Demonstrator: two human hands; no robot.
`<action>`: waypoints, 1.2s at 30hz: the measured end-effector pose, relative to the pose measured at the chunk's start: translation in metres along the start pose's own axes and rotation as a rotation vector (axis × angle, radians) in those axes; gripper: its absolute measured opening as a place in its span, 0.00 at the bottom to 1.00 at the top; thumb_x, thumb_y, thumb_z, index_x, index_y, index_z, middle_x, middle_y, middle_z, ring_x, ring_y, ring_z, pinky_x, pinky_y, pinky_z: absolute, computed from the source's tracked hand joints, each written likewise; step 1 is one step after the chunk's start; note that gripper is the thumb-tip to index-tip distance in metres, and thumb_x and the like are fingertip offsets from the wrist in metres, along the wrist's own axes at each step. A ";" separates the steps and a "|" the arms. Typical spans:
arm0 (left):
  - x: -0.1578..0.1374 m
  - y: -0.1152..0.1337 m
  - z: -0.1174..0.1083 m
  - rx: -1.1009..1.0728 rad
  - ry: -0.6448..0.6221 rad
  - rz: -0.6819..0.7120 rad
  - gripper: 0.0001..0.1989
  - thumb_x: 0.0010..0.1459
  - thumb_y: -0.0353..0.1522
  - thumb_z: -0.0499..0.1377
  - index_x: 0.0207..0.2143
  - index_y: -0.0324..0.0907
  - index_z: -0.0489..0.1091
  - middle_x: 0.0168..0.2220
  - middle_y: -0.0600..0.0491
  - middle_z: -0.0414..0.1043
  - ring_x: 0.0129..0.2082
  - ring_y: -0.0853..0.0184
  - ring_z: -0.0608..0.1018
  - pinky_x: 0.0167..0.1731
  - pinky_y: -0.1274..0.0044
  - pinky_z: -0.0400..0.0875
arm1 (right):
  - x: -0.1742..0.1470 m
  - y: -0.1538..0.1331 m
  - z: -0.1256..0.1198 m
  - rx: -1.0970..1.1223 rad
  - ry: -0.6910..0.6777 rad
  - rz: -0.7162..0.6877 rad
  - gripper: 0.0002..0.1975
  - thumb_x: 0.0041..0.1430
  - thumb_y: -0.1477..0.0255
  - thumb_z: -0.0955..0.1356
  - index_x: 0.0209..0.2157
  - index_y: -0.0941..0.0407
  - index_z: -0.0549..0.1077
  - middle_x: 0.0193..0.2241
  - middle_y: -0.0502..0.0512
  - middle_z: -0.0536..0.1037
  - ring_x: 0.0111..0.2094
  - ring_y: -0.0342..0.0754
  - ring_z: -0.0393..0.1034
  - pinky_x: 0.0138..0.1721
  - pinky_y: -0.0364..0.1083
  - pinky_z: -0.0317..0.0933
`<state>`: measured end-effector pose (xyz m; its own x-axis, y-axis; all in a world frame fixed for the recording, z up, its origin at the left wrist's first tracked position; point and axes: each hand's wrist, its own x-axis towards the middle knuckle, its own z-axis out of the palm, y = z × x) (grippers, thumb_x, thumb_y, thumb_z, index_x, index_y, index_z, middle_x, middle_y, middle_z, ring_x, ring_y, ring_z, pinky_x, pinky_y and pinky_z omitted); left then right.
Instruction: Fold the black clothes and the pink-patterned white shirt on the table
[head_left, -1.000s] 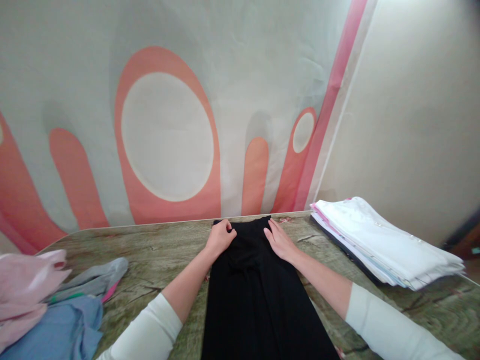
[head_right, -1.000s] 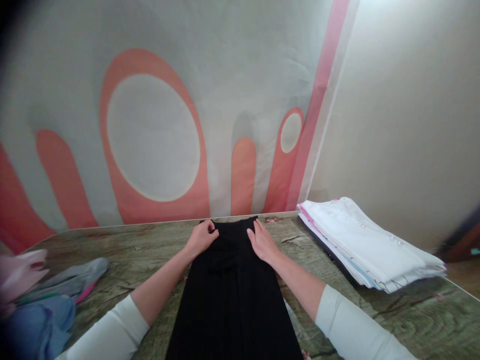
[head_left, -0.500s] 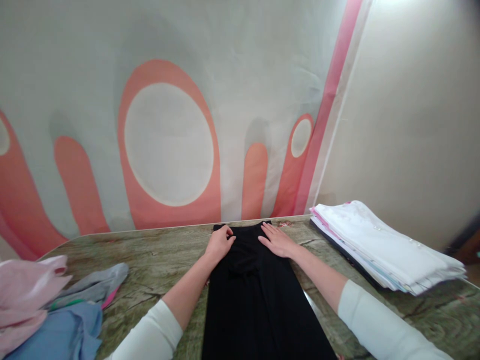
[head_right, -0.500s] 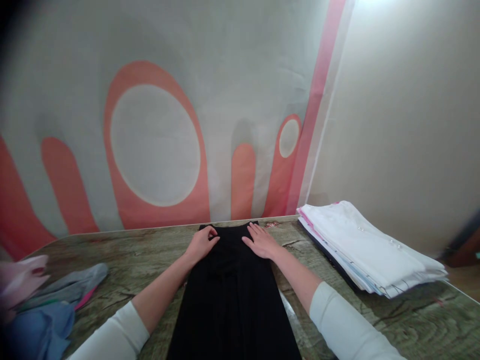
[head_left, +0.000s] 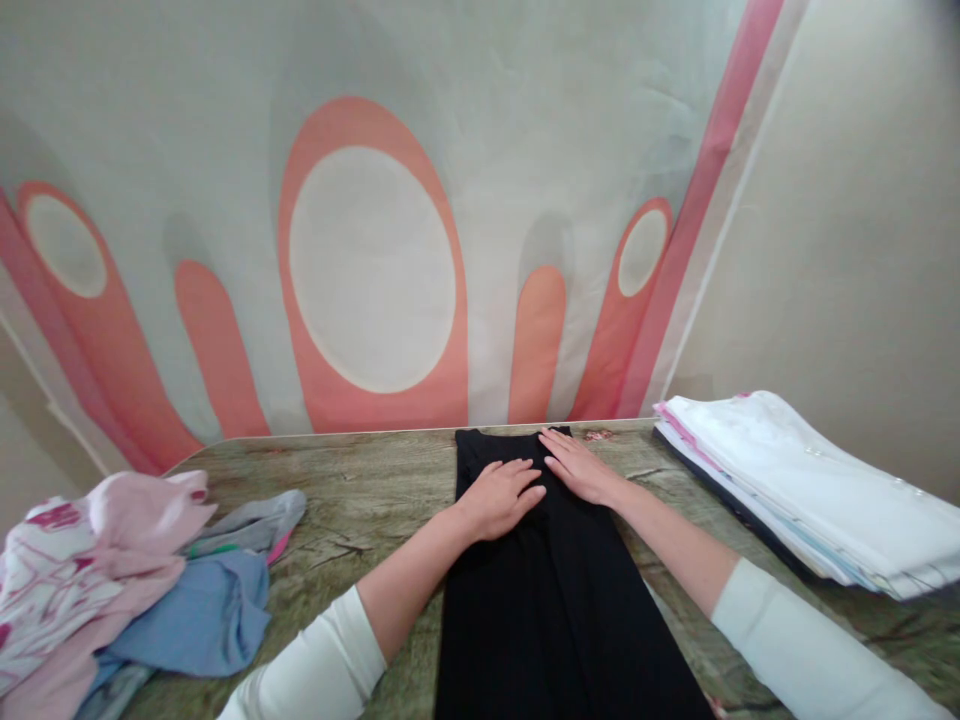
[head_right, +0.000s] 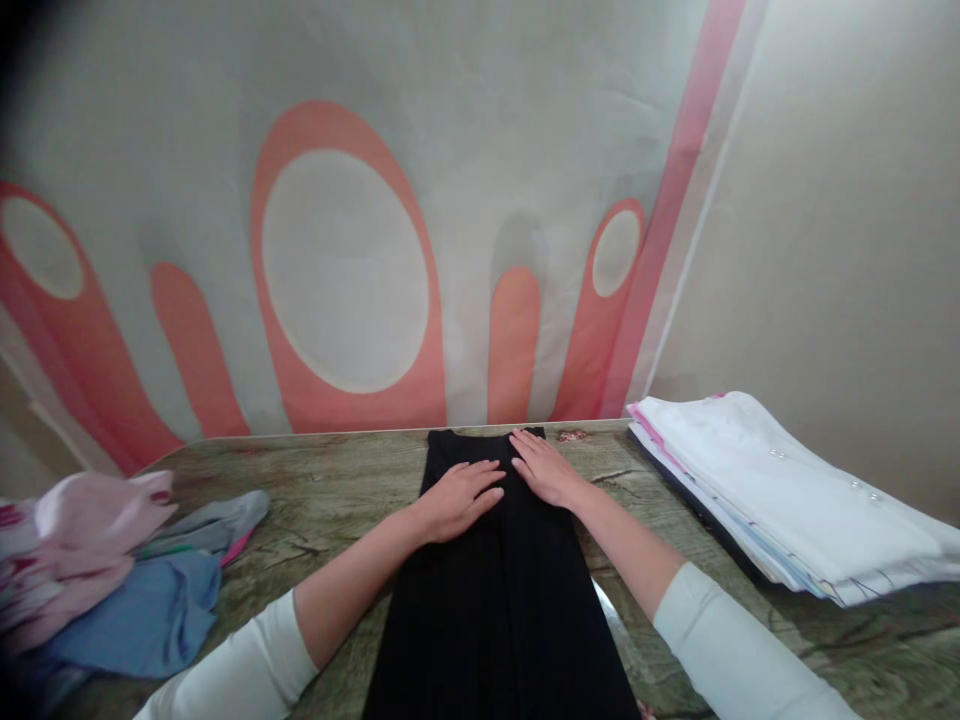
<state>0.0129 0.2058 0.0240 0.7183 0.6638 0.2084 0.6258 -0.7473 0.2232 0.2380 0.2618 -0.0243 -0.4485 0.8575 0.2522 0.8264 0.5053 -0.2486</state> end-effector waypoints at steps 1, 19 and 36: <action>-0.003 0.003 0.003 0.007 -0.057 0.003 0.25 0.64 0.45 0.38 0.57 0.45 0.57 0.60 0.50 0.55 0.60 0.62 0.57 0.57 0.67 0.49 | 0.000 -0.002 0.001 0.014 -0.039 -0.018 0.29 0.63 0.57 0.50 0.61 0.55 0.53 0.62 0.53 0.49 0.62 0.47 0.41 0.61 0.51 0.38; -0.014 -0.090 -0.001 0.107 0.102 -0.339 0.18 0.61 0.31 0.46 0.53 0.45 0.64 0.57 0.53 0.61 0.57 0.66 0.62 0.56 0.71 0.54 | -0.003 0.001 0.007 0.000 -0.080 0.123 0.32 0.60 0.50 0.49 0.61 0.49 0.51 0.62 0.49 0.50 0.63 0.50 0.40 0.61 0.56 0.34; 0.007 -0.118 0.001 -0.067 0.345 -0.919 0.11 0.48 0.43 0.60 0.27 0.45 0.74 0.35 0.48 0.74 0.44 0.52 0.71 0.44 0.63 0.60 | -0.005 -0.002 0.007 -0.040 -0.037 0.119 0.33 0.61 0.50 0.48 0.60 0.54 0.56 0.61 0.52 0.55 0.62 0.50 0.43 0.61 0.56 0.37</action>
<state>-0.0550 0.2986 -0.0018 -0.1739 0.9660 0.1911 0.8705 0.0600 0.4886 0.2361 0.2576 -0.0319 -0.3583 0.9145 0.1880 0.8871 0.3962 -0.2367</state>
